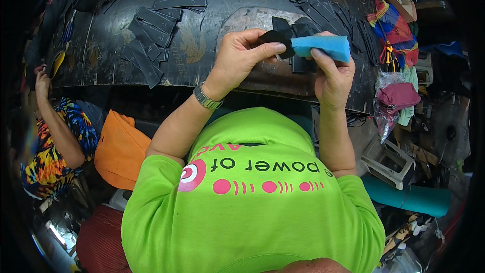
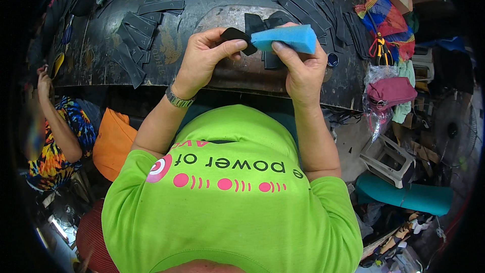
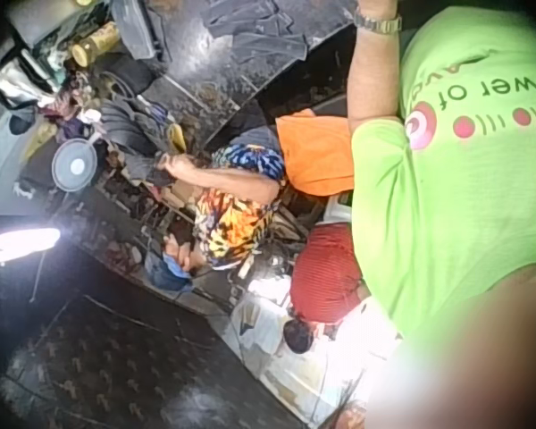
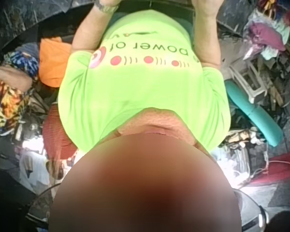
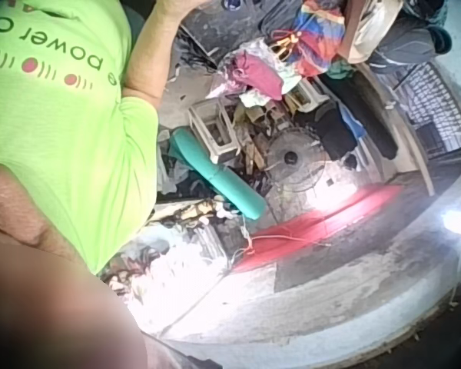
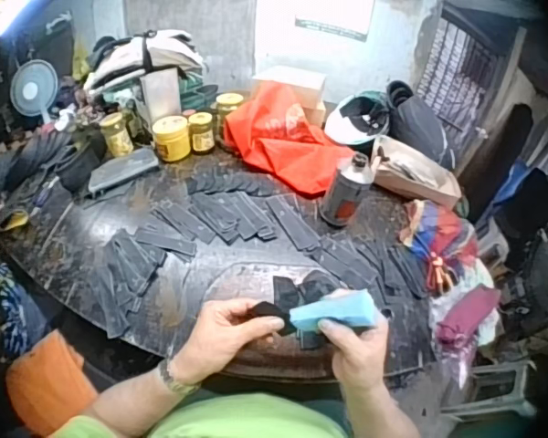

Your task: The person repeatedly picks small black rubber pieces from a table and rubs their edges with a blue sponge, then places them back. The person continues this cycle for many pieces without changing the overall arrangement.

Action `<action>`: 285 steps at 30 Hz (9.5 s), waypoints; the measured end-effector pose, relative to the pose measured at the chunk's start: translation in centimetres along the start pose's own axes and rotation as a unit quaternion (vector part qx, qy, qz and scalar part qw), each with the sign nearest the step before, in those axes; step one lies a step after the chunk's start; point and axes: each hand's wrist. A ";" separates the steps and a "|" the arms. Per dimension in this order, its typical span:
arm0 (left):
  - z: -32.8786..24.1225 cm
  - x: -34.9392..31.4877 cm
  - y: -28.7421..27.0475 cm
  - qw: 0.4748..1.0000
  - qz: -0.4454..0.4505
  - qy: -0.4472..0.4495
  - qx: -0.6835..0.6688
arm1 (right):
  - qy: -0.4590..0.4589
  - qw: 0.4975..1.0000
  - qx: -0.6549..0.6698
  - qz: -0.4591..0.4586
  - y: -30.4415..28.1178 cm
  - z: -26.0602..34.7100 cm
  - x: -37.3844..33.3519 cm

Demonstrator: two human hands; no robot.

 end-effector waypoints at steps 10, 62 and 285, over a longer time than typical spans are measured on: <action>0.3 0.1 0.1 1.000 -0.013 0.011 -0.007 | -0.013 1.000 0.015 -0.009 0.4 0.5 -0.1; -3.9 22.1 -3.7 0.639 -0.102 0.502 0.573 | -0.298 0.926 -0.208 -0.101 -2.2 -1.3 -0.4; -1.8 12.5 -0.7 0.758 0.040 0.398 0.515 | -0.167 0.972 -0.051 -0.157 -2.8 -2.2 0.0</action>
Point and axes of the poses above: each hand's wrist, its own x-axis towards the middle knuckle, its own y-axis out of the palm, z = x × y, and after that the axes turned 13 degrees about -z, right-handed
